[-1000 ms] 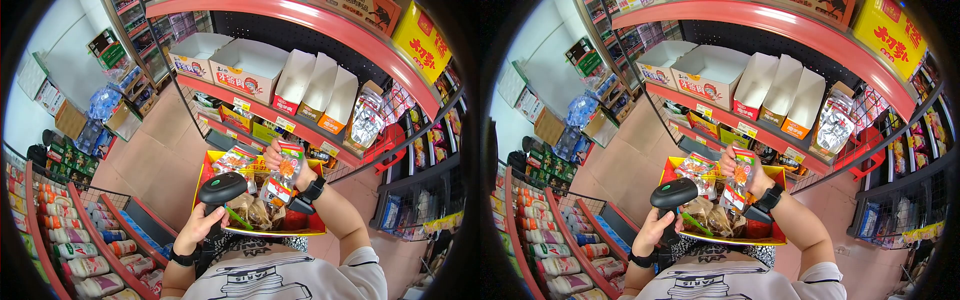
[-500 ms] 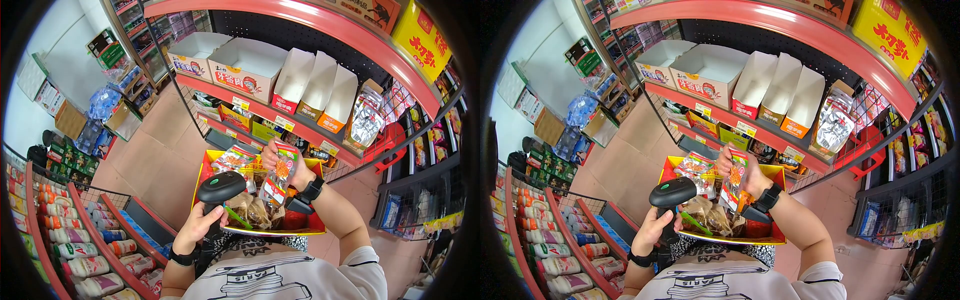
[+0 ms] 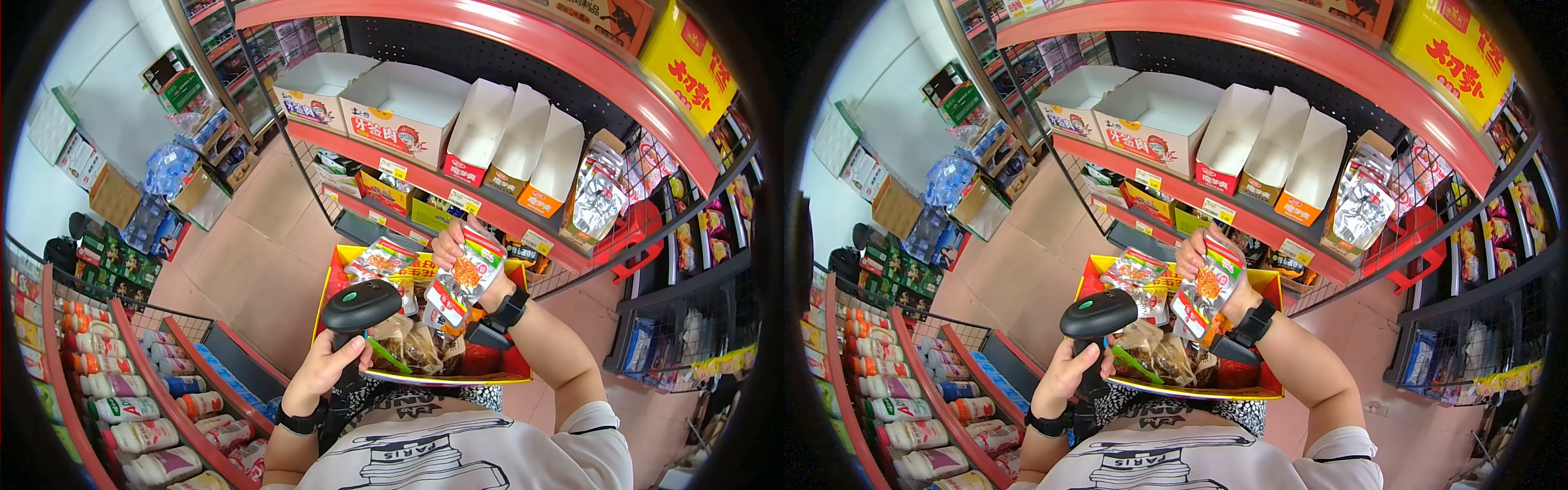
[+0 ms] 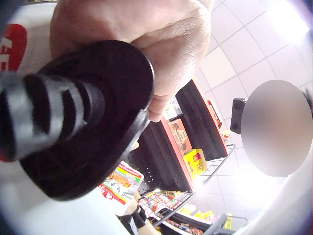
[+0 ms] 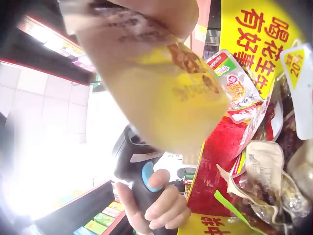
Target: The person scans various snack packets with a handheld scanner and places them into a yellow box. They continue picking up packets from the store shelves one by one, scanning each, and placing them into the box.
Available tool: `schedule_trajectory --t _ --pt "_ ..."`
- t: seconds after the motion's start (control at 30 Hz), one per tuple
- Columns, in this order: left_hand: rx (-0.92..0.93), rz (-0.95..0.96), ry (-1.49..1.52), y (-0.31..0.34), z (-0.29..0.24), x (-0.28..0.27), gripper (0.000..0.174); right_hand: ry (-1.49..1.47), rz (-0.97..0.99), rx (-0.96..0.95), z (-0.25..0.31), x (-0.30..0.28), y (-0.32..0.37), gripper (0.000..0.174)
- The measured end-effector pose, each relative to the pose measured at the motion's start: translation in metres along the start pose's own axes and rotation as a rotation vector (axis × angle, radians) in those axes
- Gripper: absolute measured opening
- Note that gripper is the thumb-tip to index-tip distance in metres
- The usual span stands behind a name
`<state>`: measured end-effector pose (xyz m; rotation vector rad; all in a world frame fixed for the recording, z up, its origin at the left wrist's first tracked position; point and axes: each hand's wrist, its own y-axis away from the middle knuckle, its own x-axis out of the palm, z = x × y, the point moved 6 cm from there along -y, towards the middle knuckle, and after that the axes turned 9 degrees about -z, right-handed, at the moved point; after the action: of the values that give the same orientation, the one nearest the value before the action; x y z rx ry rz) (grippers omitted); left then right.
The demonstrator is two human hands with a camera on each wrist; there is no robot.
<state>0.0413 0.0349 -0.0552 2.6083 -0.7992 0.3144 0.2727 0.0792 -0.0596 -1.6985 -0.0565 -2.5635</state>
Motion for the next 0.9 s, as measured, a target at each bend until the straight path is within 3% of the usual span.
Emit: schedule_trajectory --t 0.27,0.5,0.57,0.63,0.7,0.73,0.77,0.83,0.9 --pt "-0.029 -0.012 -0.014 0.000 0.001 0.001 0.027 0.011 -0.026 -0.039 -0.004 0.008 0.001 0.042" --pt "-0.023 0.047 0.002 0.001 0.000 0.004 0.027 -0.012 0.030 0.092 -0.017 0.010 0.001 0.039" --pt "-0.023 0.047 -0.010 0.002 -0.001 0.004 0.027 0.122 -0.131 0.128 -0.022 0.002 0.004 0.037" --pt "-0.027 0.032 -0.008 0.002 -0.001 0.004 0.027 0.216 -0.158 0.110 -0.027 -0.002 0.007 0.032" --pt "-0.029 0.029 -0.006 0.001 0.000 0.003 0.027 0.781 -0.486 0.096 -0.028 -0.022 0.011 0.025" --pt "-0.032 0.026 -0.004 0.001 0.000 0.003 0.027 0.966 -0.473 -0.069 -0.026 -0.025 0.007 0.021" --pt "-0.033 0.025 -0.004 0.001 0.001 0.002 0.027 0.965 -0.473 -0.067 -0.027 -0.031 0.007 0.021" --pt "-0.032 0.026 0.004 0.001 0.001 0.002 0.027 1.178 -0.456 -0.255 -0.016 -0.030 0.006 0.023" --pt "-0.038 0.017 0.010 0.001 0.000 0.002 0.027 1.199 -0.479 -0.216 -0.013 -0.037 0.005 0.024"
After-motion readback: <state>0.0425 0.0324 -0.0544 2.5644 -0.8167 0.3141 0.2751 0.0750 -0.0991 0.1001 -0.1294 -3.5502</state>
